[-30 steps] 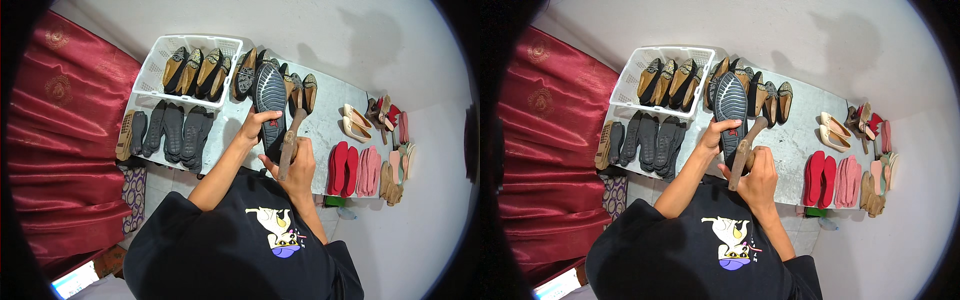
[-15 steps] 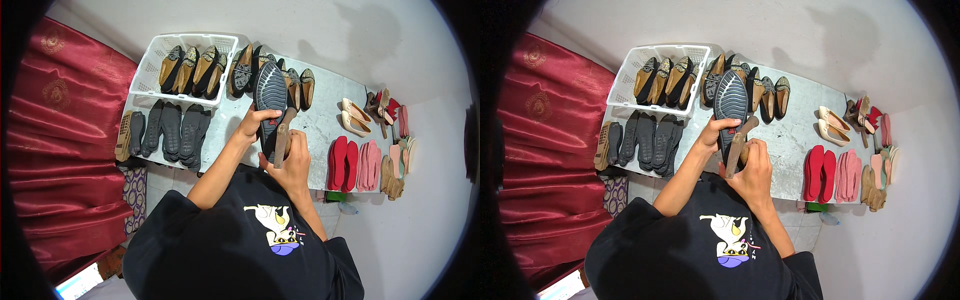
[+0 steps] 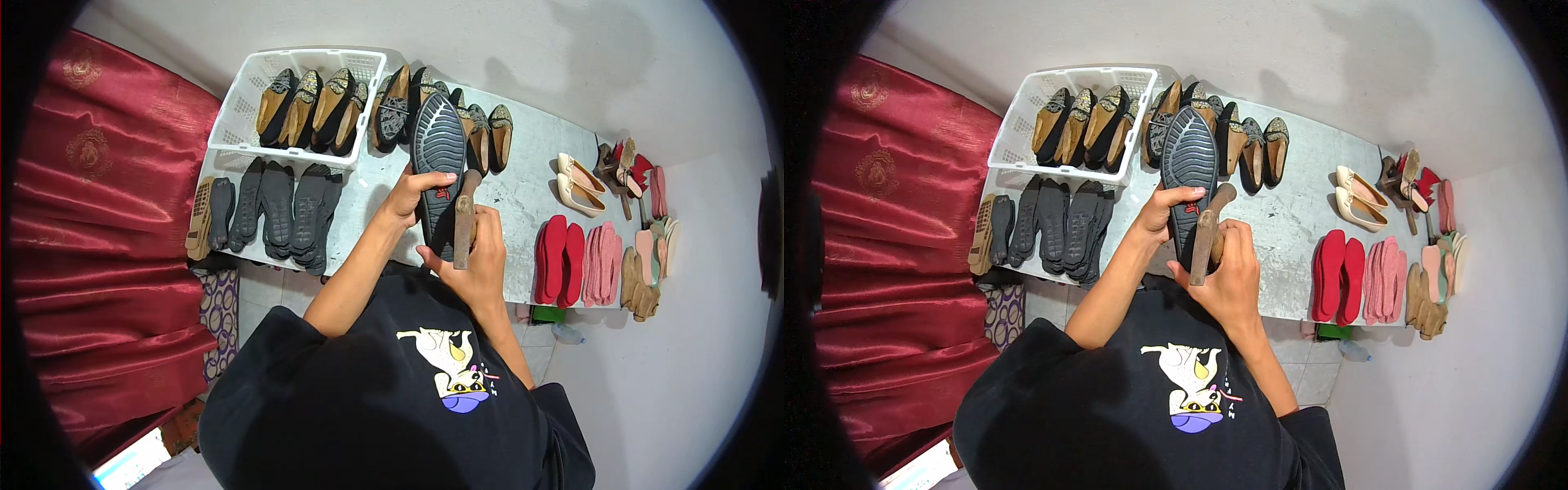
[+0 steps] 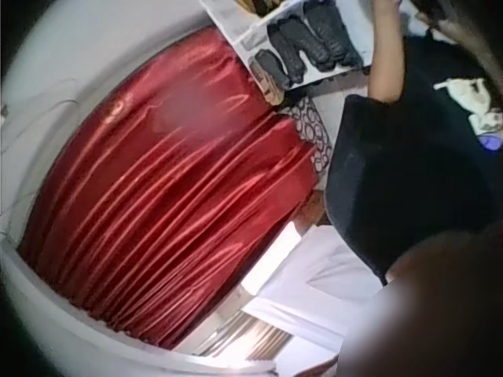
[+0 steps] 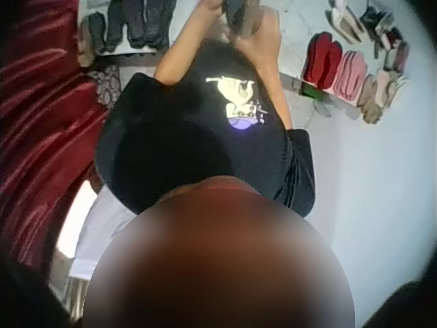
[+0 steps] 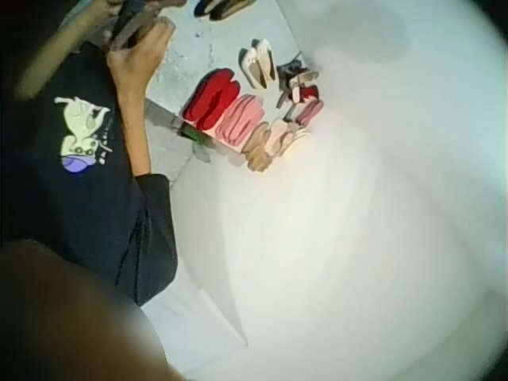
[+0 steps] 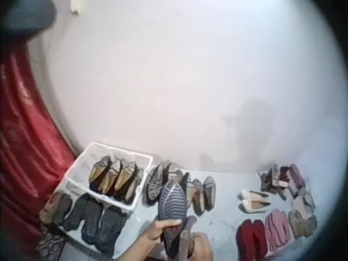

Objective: The person attaches or reinforces a shoe heel onto a shoe sole using a hammer.

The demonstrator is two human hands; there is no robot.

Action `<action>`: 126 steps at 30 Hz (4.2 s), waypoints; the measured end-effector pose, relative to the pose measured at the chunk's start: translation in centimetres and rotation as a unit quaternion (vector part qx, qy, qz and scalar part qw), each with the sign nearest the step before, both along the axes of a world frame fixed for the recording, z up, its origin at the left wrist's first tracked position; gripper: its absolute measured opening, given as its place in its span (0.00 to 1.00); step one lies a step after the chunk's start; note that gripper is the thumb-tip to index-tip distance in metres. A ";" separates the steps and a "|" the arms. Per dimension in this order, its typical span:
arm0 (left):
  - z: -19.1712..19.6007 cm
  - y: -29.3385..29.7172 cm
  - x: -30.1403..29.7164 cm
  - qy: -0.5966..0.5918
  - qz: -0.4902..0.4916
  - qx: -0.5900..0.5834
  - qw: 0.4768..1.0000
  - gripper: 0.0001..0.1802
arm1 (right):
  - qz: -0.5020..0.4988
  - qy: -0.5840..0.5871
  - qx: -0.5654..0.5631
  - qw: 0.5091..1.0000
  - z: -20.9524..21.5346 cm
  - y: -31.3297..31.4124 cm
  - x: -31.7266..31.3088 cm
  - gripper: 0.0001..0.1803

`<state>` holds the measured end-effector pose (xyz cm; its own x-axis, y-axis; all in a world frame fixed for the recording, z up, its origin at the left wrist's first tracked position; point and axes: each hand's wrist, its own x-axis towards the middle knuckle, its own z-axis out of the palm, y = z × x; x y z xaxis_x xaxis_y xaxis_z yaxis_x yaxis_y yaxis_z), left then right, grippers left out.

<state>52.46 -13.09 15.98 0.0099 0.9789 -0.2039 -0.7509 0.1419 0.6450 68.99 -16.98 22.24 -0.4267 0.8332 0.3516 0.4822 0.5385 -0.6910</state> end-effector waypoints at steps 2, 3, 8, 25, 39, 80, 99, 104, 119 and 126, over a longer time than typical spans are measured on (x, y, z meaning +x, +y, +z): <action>-0.1 0.1 0.0 -0.004 -0.002 0.002 1.000 0.18 | 0.000 0.003 -0.003 1.000 0.0 0.0 0.0 0.38; -0.5 0.2 0.0 0.002 0.004 0.008 1.000 0.19 | 0.000 -0.003 -0.005 1.000 0.0 0.0 0.1 0.38; -1.0 0.2 0.2 0.010 0.014 0.018 1.000 0.19 | 0.000 -0.005 -0.011 1.000 0.0 -0.1 0.1 0.39; -0.6 0.5 -0.2 0.015 0.054 -0.021 0.998 0.20 | 0.030 0.122 -0.073 0.989 1.4 -0.9 2.6 0.07; 0.0 -0.4 0.0 0.074 0.042 -0.046 0.995 0.26 | 0.077 0.056 -0.176 0.980 4.2 -1.3 1.3 0.10; -0.9 -0.6 -0.3 0.037 0.043 -0.025 0.998 0.20 | 0.045 0.067 -0.198 0.977 4.5 -1.2 1.8 0.10; -0.6 -0.4 3.0 0.038 0.081 -0.010 0.996 0.22 | 0.079 0.042 -0.192 0.977 4.7 -0.2 5.3 0.10; -0.3 0.0 4.9 0.056 0.114 -0.012 0.992 0.16 | 0.111 0.052 -0.169 0.978 4.1 0.8 6.8 0.10; -1.2 0.3 7.8 0.094 0.142 -0.054 0.984 0.27 | 0.189 0.069 -0.179 0.963 2.7 3.6 11.1 0.08; -0.6 1.0 8.7 0.102 0.172 -0.071 0.977 0.26 | 0.203 0.070 -0.171 0.962 2.3 4.8 12.2 0.09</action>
